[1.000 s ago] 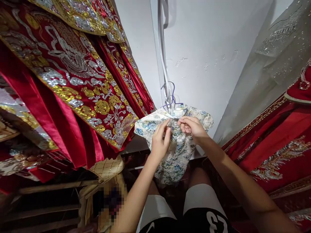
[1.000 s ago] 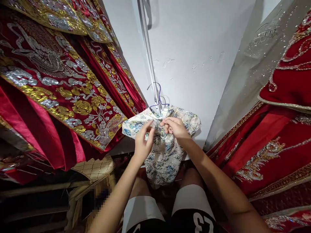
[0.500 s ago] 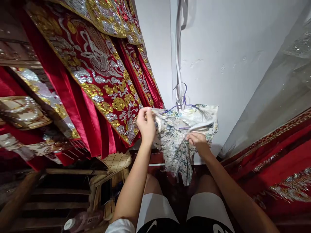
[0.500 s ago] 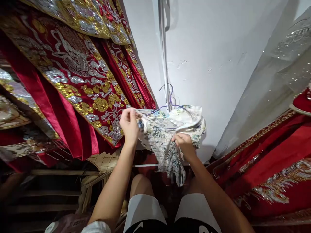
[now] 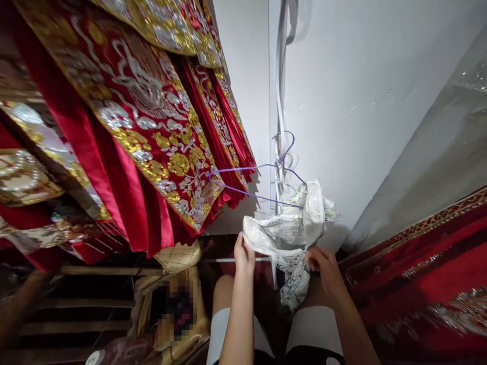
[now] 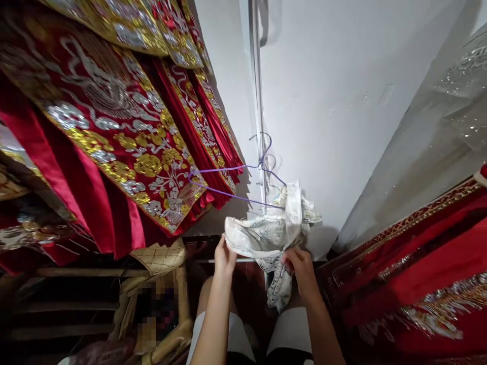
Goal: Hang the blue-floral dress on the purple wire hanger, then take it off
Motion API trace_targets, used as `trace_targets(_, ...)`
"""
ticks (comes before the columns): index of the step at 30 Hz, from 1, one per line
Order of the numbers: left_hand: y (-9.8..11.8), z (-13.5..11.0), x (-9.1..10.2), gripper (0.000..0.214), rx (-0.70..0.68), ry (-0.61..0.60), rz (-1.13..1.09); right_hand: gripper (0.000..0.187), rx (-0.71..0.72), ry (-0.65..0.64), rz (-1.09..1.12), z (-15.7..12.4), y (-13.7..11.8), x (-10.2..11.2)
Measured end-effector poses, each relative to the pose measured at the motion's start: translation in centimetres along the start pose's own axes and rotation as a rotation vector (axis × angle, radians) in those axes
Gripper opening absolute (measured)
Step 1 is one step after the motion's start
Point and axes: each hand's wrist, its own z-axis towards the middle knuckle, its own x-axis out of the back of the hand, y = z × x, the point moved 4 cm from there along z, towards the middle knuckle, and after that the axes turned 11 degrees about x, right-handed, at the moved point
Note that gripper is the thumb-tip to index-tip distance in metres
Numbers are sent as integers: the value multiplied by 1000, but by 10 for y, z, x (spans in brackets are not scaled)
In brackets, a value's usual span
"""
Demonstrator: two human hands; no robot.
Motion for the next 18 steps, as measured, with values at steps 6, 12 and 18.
trace_targets(6,5,-28,-29,30,-49,-195,62,40,-157,-413,48,-7,3,4)
trace_targets(12,-11,-101,-79,35,-280,-648,763,59,-237,-266,353,12,3,-33)
trace_targets(18,5,-142,-97,21,-500,-930,1349,46,-463,-375,530,14,-15,-54)
